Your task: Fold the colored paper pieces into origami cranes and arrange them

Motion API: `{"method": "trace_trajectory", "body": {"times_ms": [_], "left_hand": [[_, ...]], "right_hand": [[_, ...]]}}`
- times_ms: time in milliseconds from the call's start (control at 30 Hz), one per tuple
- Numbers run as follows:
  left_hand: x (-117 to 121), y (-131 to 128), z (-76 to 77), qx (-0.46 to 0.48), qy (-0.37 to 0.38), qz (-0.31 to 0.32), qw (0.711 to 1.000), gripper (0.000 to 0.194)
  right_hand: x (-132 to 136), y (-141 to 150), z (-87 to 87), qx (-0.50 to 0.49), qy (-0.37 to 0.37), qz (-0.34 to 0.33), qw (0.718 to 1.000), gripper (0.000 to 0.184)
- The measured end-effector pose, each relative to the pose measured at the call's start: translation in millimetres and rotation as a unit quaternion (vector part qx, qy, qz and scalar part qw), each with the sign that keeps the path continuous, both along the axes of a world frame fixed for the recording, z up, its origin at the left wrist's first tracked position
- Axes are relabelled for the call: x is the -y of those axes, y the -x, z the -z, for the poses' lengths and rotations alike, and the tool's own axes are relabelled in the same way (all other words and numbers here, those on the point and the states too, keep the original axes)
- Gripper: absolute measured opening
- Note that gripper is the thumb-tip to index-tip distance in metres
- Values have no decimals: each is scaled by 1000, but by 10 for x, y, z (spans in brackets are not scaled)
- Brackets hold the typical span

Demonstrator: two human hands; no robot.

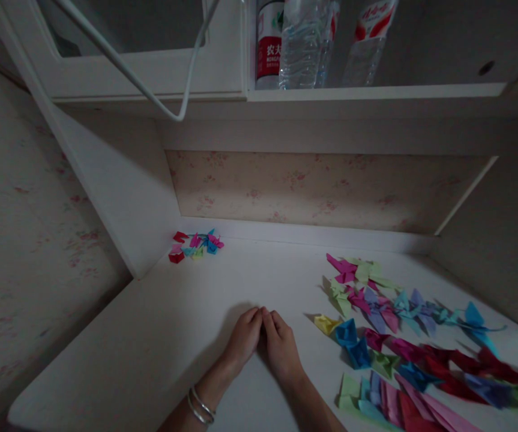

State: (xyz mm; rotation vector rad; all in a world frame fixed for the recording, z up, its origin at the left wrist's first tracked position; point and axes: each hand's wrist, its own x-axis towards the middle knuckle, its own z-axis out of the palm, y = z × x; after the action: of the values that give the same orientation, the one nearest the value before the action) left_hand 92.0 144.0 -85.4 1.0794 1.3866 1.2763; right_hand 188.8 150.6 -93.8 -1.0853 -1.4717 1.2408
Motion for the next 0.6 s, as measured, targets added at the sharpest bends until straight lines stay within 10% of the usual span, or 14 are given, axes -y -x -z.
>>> {"method": "trace_trajectory", "body": {"times_ms": [600], "left_hand": [[-7,6,69,-9,3,11,1000,35]], "right_hand": [[6,-6,-15,6,0,-9,1000,41]]}}
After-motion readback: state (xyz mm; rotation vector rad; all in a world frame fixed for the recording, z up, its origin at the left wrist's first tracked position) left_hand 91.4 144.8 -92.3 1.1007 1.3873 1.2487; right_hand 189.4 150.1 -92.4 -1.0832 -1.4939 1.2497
